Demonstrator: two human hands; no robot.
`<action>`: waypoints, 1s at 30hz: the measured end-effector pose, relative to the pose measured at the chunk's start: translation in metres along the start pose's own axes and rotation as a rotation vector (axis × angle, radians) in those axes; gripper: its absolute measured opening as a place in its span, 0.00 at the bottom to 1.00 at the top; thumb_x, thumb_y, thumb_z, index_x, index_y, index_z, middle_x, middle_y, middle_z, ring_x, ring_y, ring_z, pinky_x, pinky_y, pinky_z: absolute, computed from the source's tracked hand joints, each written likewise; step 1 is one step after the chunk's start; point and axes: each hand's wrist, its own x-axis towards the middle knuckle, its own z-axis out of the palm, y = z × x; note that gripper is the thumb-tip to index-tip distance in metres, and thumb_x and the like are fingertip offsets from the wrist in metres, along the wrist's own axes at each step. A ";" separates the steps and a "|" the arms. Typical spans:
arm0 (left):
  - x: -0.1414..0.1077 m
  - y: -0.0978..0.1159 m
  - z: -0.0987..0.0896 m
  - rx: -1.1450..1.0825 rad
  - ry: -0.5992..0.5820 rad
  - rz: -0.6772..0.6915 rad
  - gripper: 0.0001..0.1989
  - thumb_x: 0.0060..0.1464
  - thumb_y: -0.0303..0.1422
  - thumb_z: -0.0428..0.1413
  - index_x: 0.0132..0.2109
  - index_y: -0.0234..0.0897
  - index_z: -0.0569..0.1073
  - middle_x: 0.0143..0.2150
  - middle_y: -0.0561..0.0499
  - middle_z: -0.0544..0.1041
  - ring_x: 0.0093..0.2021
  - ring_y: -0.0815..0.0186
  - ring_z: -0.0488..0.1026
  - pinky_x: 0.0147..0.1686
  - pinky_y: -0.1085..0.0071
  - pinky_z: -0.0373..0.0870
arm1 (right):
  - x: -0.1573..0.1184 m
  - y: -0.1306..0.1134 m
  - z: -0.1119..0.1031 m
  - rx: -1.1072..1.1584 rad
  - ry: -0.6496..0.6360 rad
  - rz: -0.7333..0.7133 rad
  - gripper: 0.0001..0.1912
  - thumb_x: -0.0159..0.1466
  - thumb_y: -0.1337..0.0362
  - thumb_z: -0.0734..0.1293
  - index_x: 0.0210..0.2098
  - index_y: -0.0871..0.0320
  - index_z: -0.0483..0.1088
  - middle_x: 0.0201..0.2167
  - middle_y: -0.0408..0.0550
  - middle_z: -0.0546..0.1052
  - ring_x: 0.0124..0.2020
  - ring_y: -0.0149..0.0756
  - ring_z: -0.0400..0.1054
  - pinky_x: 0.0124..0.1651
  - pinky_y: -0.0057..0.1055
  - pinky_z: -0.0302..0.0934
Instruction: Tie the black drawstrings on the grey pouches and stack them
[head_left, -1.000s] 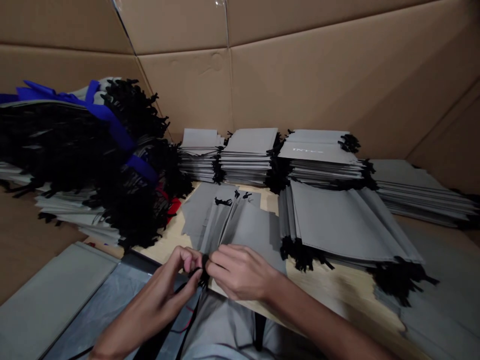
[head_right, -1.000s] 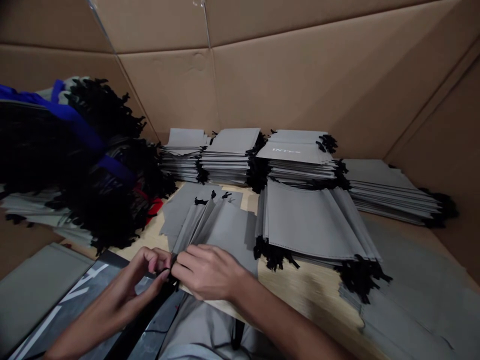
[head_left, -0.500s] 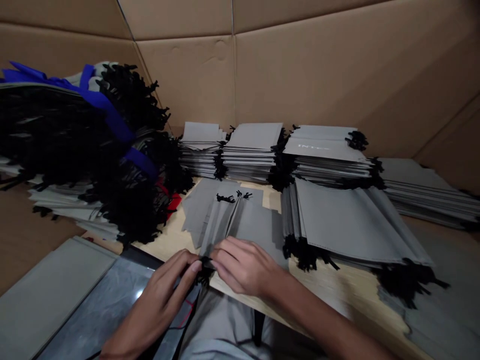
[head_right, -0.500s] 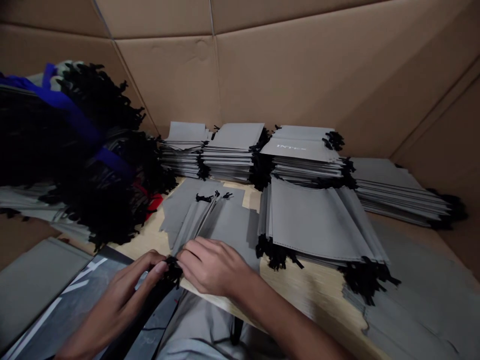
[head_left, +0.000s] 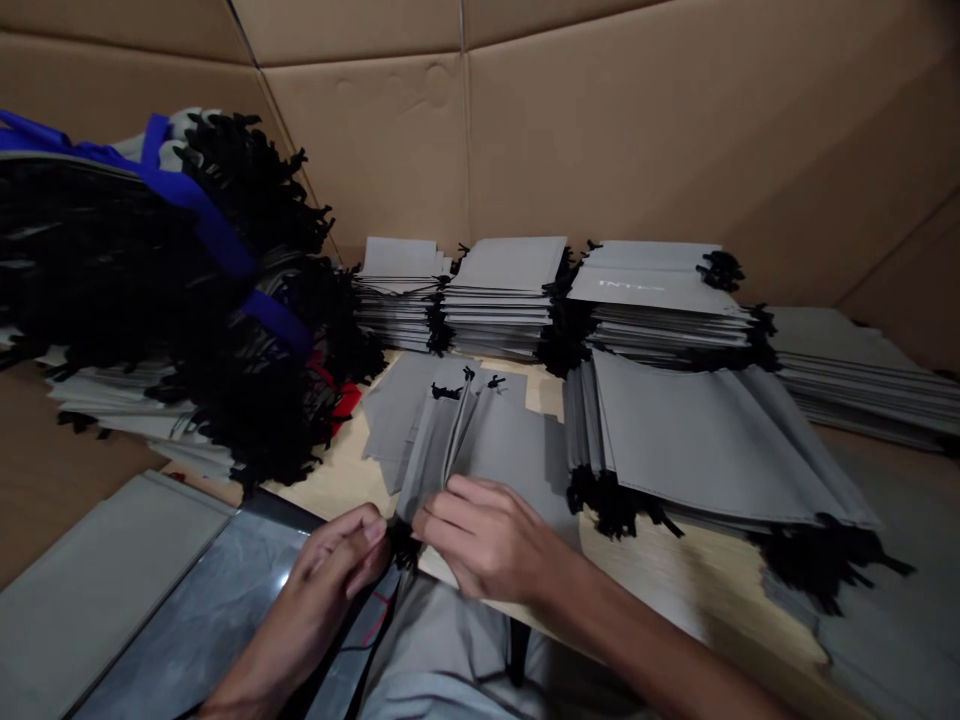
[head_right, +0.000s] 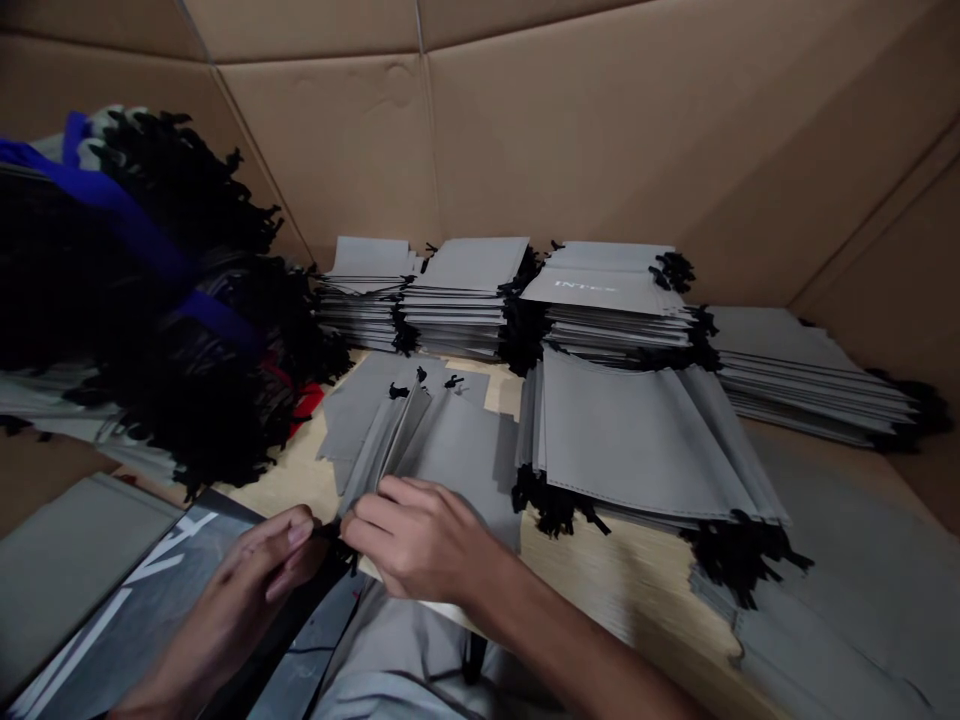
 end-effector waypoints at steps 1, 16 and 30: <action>0.000 0.001 -0.002 0.015 0.000 0.003 0.28 0.68 0.55 0.55 0.26 0.43 0.60 0.23 0.59 0.57 0.24 0.67 0.53 0.24 0.72 0.57 | 0.000 0.000 -0.001 0.005 0.012 0.003 0.11 0.75 0.74 0.58 0.44 0.56 0.71 0.33 0.45 0.75 0.34 0.38 0.64 0.36 0.36 0.58; -0.001 0.011 -0.001 0.812 -0.048 0.602 0.08 0.74 0.28 0.53 0.49 0.46 0.75 0.38 0.54 0.80 0.35 0.64 0.80 0.39 0.71 0.71 | -0.004 0.000 0.005 -0.086 0.001 0.021 0.11 0.80 0.67 0.59 0.42 0.56 0.70 0.33 0.45 0.73 0.36 0.38 0.65 0.33 0.36 0.57; 0.018 0.017 -0.009 0.490 -0.217 0.336 0.18 0.75 0.37 0.52 0.32 0.42 0.71 0.30 0.56 0.73 0.31 0.66 0.72 0.33 0.75 0.69 | -0.004 0.003 0.001 0.014 0.003 -0.016 0.10 0.73 0.72 0.61 0.37 0.56 0.69 0.31 0.44 0.71 0.32 0.38 0.58 0.34 0.36 0.55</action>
